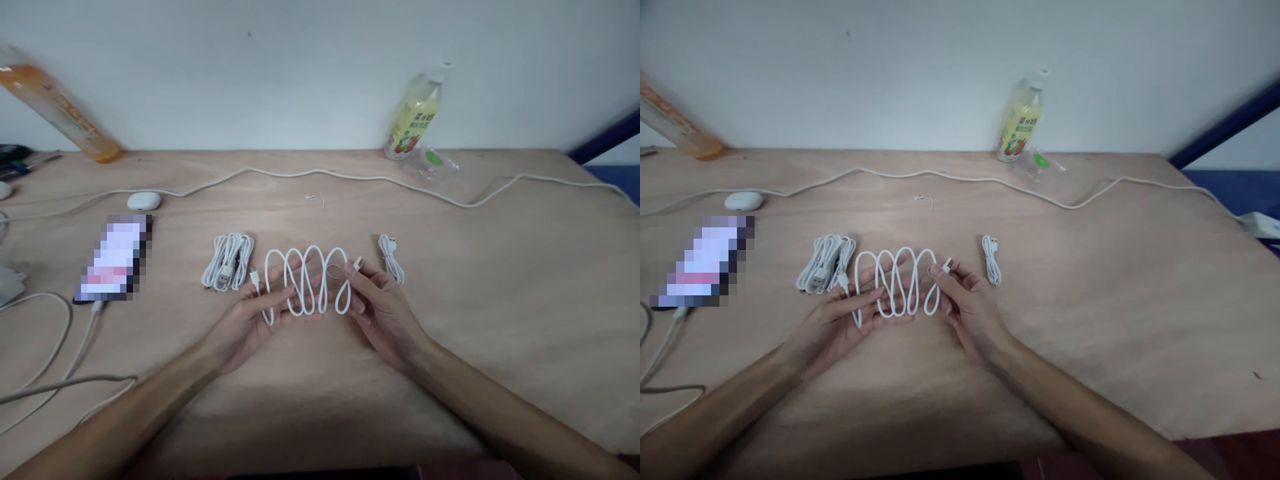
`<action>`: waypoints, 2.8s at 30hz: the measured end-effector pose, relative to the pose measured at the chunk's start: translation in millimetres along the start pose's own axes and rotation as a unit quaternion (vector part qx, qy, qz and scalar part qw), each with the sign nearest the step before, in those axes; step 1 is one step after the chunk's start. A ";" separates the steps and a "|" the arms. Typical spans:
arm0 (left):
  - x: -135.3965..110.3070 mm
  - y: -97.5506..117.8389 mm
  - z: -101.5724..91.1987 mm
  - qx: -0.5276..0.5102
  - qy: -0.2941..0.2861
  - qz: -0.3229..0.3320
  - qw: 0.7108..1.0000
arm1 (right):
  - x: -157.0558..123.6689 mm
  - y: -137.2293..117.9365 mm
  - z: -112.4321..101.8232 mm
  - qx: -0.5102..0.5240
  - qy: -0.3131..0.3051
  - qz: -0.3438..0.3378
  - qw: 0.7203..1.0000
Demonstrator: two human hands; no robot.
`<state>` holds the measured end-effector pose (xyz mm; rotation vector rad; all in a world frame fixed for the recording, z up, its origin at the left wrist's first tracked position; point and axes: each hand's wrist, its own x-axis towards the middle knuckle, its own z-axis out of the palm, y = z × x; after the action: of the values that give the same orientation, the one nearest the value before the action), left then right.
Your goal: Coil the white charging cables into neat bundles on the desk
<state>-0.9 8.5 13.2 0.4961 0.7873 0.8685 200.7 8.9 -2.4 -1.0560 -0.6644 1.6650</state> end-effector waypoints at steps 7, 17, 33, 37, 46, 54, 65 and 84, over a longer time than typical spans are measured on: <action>2.3 -0.4 -3.8 -0.011 -0.003 0.000 1.000 | 3.9 -1.7 -2.4 0.026 0.020 0.005 0.999; 3.5 2.3 -2.7 -0.025 -0.010 -0.004 1.000 | 2.4 -3.1 -1.0 0.057 0.031 0.011 0.998; 4.9 4.7 -5.6 -0.051 -0.038 -0.018 0.998 | 1.1 -2.6 0.4 0.058 0.047 0.009 0.997; 3.8 5.6 -7.5 -0.056 -0.046 -0.022 0.997 | 0.7 -2.9 1.2 0.065 0.053 0.007 0.996; 2.6 6.1 -6.3 -0.044 -0.048 -0.022 0.998 | 1.5 -0.5 -0.5 0.078 0.041 -0.007 0.996; 4.6 4.8 -5.5 -0.022 -0.037 -0.012 0.999 | 2.1 -2.0 0.5 0.088 0.046 -0.002 0.995; 4.4 0.3 -11.1 -0.029 -0.049 -0.007 0.998 | 1.3 -0.4 -2.0 0.067 0.025 -0.016 0.997; 4.6 3.7 -7.3 -0.037 -0.039 -0.009 0.999 | -0.8 -4.3 3.4 0.040 0.024 0.015 0.999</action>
<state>-6.6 14.9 9.3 0.4551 0.6850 0.8537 199.7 9.8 3.0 -1.0494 -0.5480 1.6727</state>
